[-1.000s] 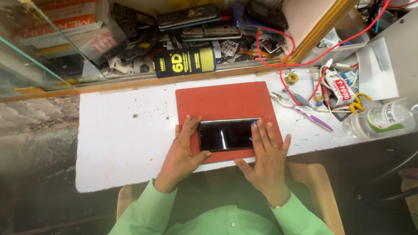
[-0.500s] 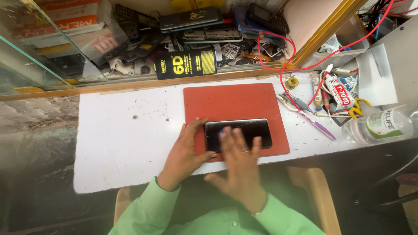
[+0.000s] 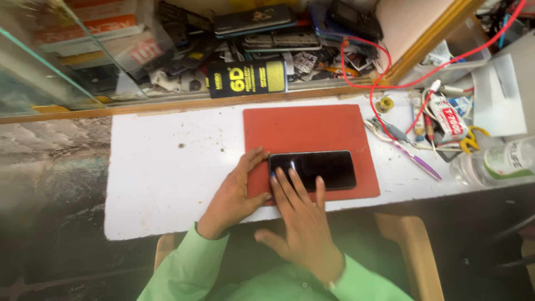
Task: The person cleans a smartphone screen using a white wipe and a blue cloth, repeatedly wiping the screen surface. They handle a screen protector box and a spray bottle, applying liquid to the screen before continuing to wipe it.
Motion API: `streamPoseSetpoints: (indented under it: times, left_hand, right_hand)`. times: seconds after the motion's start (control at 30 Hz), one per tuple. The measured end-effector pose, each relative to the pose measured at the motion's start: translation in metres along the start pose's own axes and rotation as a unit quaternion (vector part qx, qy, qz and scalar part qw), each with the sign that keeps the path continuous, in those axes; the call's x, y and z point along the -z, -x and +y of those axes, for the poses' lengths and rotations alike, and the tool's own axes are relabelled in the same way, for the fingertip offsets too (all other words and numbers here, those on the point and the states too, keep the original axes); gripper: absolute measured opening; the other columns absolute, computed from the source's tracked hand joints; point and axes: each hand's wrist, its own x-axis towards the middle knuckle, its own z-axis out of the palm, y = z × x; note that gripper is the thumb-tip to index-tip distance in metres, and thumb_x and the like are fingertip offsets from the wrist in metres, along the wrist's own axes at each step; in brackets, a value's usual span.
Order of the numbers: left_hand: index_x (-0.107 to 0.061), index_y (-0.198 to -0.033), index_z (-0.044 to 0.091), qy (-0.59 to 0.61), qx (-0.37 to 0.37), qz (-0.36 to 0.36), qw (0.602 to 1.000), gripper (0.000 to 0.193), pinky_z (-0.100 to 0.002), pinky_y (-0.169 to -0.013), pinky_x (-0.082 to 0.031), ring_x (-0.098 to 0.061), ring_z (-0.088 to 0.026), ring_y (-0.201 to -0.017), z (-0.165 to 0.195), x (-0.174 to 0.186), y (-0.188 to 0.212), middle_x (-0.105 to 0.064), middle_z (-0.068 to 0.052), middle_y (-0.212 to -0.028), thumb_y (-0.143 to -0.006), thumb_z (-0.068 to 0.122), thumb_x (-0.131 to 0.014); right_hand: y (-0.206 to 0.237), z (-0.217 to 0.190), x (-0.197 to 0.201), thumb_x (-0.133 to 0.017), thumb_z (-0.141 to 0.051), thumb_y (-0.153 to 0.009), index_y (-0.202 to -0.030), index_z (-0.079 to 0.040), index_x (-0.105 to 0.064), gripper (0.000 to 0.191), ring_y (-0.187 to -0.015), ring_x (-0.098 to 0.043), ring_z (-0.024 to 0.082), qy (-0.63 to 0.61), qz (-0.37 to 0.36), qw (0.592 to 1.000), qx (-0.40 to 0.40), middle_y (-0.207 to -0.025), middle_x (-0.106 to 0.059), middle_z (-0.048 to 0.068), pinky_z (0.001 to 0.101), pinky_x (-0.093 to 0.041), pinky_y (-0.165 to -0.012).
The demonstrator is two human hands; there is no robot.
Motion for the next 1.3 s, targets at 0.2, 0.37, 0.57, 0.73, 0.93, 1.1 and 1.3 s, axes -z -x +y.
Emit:
streamPoseSetpoints:
  times: [0.2, 0.37, 0.57, 0.73, 0.93, 1.1, 1.3]
  left_hand:
    - [-0.024, -0.159, 0.007, -0.007, 0.012, -0.018, 1.0, 0.103, -0.039, -0.115, -0.043, -0.049, -0.033, -0.144, 0.004, 0.005, -0.003, -0.054, -0.012, -0.154, -0.071, 0.002, -0.077]
    - [-0.019, -0.157, 0.007, -0.063, -0.036, -0.028, 0.997, 0.112, -0.043, -0.12, -0.031, -0.04, -0.033, -0.146, 0.008, 0.0, -0.003, -0.048, -0.012, -0.156, -0.068, 0.01, -0.087]
    - [-0.023, -0.157, 0.01, -0.048, 0.003, -0.022, 0.999, 0.103, -0.041, -0.117, -0.039, -0.043, -0.031, -0.145, 0.009, -0.001, -0.002, -0.051, -0.007, -0.155, -0.073, 0.011, -0.083]
    - [-0.025, -0.157, 0.009, -0.059, -0.011, -0.012, 0.998, 0.096, -0.041, -0.117, -0.041, -0.045, -0.032, -0.145, 0.008, 0.0, -0.001, -0.053, -0.007, -0.155, -0.077, 0.007, -0.077]
    - [-0.023, -0.156, 0.007, -0.068, -0.017, -0.02, 0.997, 0.098, -0.041, -0.117, -0.039, -0.043, -0.034, -0.145, 0.003, -0.001, 0.0, -0.052, -0.008, -0.154, -0.075, 0.007, -0.078]
    - [-0.025, -0.157, 0.008, -0.077, -0.013, -0.011, 0.997, 0.093, -0.04, -0.117, -0.04, -0.044, -0.032, -0.145, 0.005, -0.001, -0.001, -0.052, -0.007, -0.156, -0.079, 0.006, -0.076]
    - [-0.024, -0.156, 0.008, -0.059, -0.007, -0.027, 0.998, 0.099, -0.041, -0.117, -0.038, -0.042, -0.033, -0.146, 0.006, 0.0, -0.001, -0.052, -0.008, -0.154, -0.074, 0.005, -0.078]
  right_hand:
    - [-0.003, 0.003, -0.041, -0.045, -0.08, -0.088, -0.154, 0.004, -0.039, 0.107, -0.154, -0.029, 0.035, 0.011, 0.029, 0.999, -0.013, -0.163, -0.037, 0.019, 0.069, -0.006, -0.12]
    - [0.058, 0.047, -0.02, -0.043, -0.079, -0.087, -0.156, -0.001, -0.037, 0.105, -0.155, -0.025, 0.034, 0.084, 0.047, 0.99, -0.102, -0.165, -0.033, 0.018, 0.0691, -0.006, -0.119]
    - [0.049, 0.042, -0.01, -0.039, -0.082, -0.088, -0.157, 0.003, -0.031, 0.11, -0.157, -0.02, 0.037, 0.081, 0.074, 0.989, -0.103, -0.167, -0.028, 0.022, 0.0704, -0.004, -0.119]
    - [0.031, 0.0, -0.024, -0.041, -0.083, -0.089, -0.156, 0.001, -0.034, 0.107, -0.158, -0.02, 0.034, 0.02, 0.035, 0.998, -0.042, -0.166, -0.031, 0.02, 0.0691, -0.004, -0.12]
    - [0.052, 0.043, 0.005, -0.041, -0.079, -0.088, -0.157, -0.003, -0.036, 0.103, -0.158, -0.022, 0.032, 0.142, 0.044, 0.98, -0.13, -0.166, -0.032, 0.016, 0.0683, -0.002, -0.122]
    - [0.034, 0.002, -0.03, -0.042, -0.084, -0.089, -0.155, 0.003, -0.03, 0.11, -0.155, -0.022, 0.036, -0.024, 0.041, 0.999, -0.023, -0.163, -0.03, 0.022, 0.071, -0.004, -0.119]
    - [0.044, 0.04, -0.007, -0.042, -0.081, -0.087, -0.158, -0.004, -0.034, 0.106, -0.158, -0.024, 0.033, 0.142, 0.033, 0.979, -0.143, -0.168, -0.03, 0.017, 0.0688, -0.005, -0.122]
